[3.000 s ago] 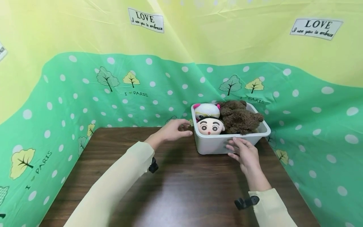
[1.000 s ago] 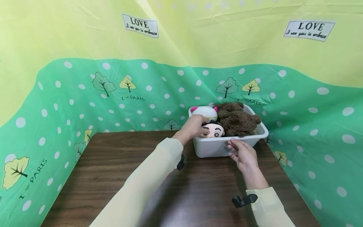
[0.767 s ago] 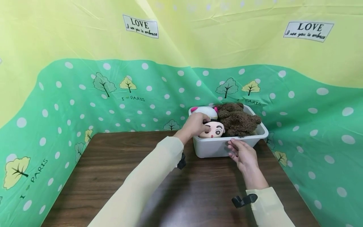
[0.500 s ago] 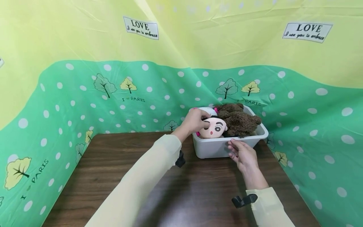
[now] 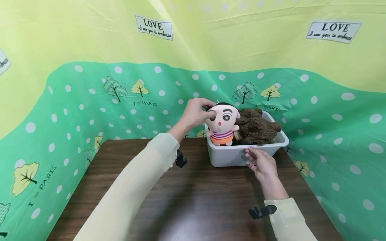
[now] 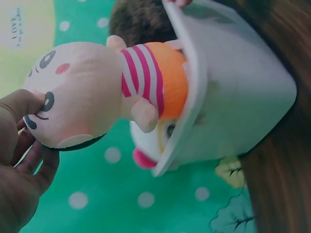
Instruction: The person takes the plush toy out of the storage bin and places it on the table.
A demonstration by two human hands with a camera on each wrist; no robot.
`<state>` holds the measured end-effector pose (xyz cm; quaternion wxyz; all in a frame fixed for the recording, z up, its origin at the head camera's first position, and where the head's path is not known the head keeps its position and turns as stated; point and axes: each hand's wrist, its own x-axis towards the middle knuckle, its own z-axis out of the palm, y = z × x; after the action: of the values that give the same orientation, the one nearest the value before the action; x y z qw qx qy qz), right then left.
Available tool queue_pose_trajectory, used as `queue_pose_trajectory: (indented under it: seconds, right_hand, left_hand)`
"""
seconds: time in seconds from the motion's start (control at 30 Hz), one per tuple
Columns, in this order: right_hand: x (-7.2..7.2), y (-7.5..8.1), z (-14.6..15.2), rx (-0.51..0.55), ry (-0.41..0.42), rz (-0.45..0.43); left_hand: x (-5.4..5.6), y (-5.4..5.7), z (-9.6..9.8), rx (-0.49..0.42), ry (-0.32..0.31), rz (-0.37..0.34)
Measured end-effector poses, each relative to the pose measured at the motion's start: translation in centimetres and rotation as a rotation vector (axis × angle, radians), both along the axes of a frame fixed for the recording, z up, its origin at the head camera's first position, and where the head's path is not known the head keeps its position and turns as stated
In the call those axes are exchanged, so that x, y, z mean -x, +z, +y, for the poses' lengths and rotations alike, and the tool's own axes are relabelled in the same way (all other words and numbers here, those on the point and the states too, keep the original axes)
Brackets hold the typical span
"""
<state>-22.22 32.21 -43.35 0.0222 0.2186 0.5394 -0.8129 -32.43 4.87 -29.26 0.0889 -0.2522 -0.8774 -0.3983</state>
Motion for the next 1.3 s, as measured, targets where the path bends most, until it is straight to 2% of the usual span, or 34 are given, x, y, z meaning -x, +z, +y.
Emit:
queue_pose_trajectory:
  seconds: [0.13, 0.27, 0.4, 0.57, 0.7, 0.93, 1.13, 1.3]
  right_hand:
    - [0.2, 0.1, 0.0, 0.028, 0.025, 0.009]
    - [0.2, 0.2, 0.2, 0.058, 0.032, 0.004]
    - [-0.1, 0.2, 0.4, 0.084, 0.037, 0.001]
    - [0.0, 0.1, 0.6, 0.075, 0.049, 0.021]
    - [0.3, 0.0, 0.6, 0.076, 0.049, 0.022]
    - [0.4, -0.1, 0.5, 0.081, 0.046, 0.020]
    - [0.3, -0.1, 0.5, 0.058, 0.035, 0.033]
    - [0.2, -0.2, 0.5, 0.036, 0.039, 0.031]
  left_hand:
    - [0.1, 1.0, -2.6, -0.045, 0.032, 0.006]
    - [0.1, 1.4, -5.1, -0.095, 0.049, -0.005]
    - [0.0, 1.4, -7.6, -0.131, 0.067, 0.010]
    - [0.3, 1.1, -11.1, -0.131, 0.122, -0.001]
    - [0.7, 0.0, -13.9, -0.109, 0.188, -0.007]
    - [1.7, -2.5, -18.8, -0.056, 0.304, -0.054]
    - [2.2, -4.8, -22.9, -0.022, 0.370, -0.067]
    - [2.5, -6.8, -26.2, 0.020, 0.399, -0.089]
